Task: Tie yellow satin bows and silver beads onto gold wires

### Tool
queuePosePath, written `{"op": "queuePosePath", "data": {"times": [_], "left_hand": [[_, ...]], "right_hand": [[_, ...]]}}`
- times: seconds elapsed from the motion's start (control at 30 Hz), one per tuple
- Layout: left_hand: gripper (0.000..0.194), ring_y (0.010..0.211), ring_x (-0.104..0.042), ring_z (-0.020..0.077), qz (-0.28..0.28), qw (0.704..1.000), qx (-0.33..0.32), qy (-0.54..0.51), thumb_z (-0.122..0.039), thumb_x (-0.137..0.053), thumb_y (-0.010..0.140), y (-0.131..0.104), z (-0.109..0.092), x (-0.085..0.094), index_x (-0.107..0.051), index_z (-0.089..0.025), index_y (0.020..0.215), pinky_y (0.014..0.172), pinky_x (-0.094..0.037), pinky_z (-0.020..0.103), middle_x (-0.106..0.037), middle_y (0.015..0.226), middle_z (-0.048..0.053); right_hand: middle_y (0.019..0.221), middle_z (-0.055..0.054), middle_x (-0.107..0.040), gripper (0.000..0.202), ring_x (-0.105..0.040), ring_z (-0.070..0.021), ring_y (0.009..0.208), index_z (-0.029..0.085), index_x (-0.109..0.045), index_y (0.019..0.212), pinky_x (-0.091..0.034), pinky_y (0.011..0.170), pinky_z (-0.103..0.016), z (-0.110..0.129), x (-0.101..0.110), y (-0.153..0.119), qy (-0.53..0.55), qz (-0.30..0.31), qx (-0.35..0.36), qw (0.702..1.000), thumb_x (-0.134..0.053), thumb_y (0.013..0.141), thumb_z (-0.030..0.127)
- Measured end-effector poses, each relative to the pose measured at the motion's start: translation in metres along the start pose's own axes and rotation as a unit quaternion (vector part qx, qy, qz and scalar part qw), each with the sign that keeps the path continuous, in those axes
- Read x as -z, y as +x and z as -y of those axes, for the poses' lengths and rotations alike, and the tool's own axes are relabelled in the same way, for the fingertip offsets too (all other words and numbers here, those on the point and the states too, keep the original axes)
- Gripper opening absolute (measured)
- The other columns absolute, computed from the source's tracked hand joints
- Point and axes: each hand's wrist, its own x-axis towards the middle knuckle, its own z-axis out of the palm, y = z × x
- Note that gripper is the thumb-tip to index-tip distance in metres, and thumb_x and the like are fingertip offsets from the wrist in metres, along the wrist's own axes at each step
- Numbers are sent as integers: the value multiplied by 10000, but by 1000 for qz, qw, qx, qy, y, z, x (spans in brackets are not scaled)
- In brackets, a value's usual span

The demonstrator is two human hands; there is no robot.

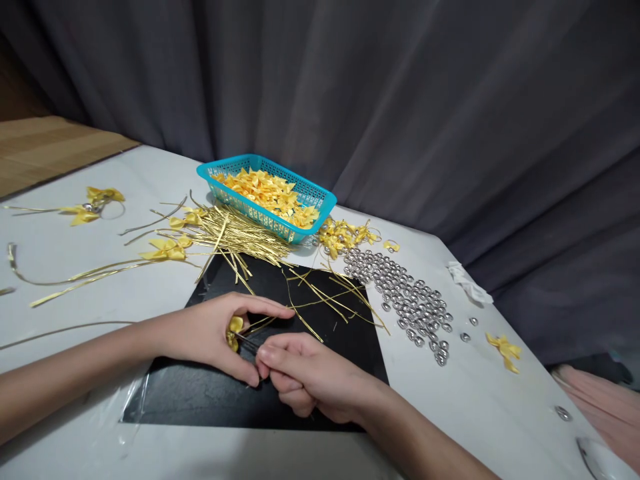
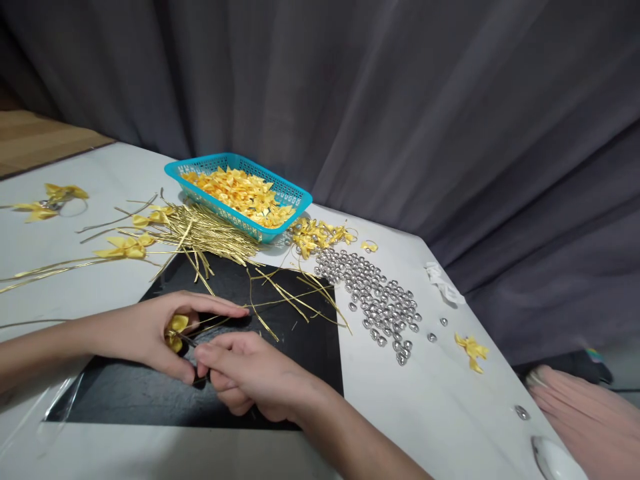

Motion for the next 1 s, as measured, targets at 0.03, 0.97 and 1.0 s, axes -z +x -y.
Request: {"op": "queuePosePath", "data": {"times": [0.03, 0.97, 1.0], "left_hand": [[797, 1292, -514, 283, 1, 1000, 2, -4, -329, -851, 572, 0, -1, 1, -573, -245, 1315, 1118, -361, 412, -576, 1400, 75], [805, 1300, -510, 274, 12, 1000, 0, -4, -310, -859, 576, 1, -2, 3, -565, -260, 1323, 1129, -348, 396, -576, 1403, 59], [807, 1301, -509, 274, 13, 1000, 1, -6, -311, -858, 579, 1, -1, 3, -561, -258, 1327, 1127, -350, 397, -573, 1405, 60]], "right_hand": [[431, 155, -235, 330, -101, -19, 348, 185, -460, 736, -67, 358, -202, 0, 0, 0, 2, 0, 0, 1000, -606, 878, 445], [438, 147, -223, 278, -86, -26, 364, 182, -456, 743, -76, 354, -172, 2, 1, -1, 26, 4, -21, 999, -539, 936, 364], [436, 147, -223, 275, -84, -28, 365, 182, -454, 742, -73, 353, -173, 2, 1, -1, 28, 0, -19, 999, -528, 941, 358]]}}
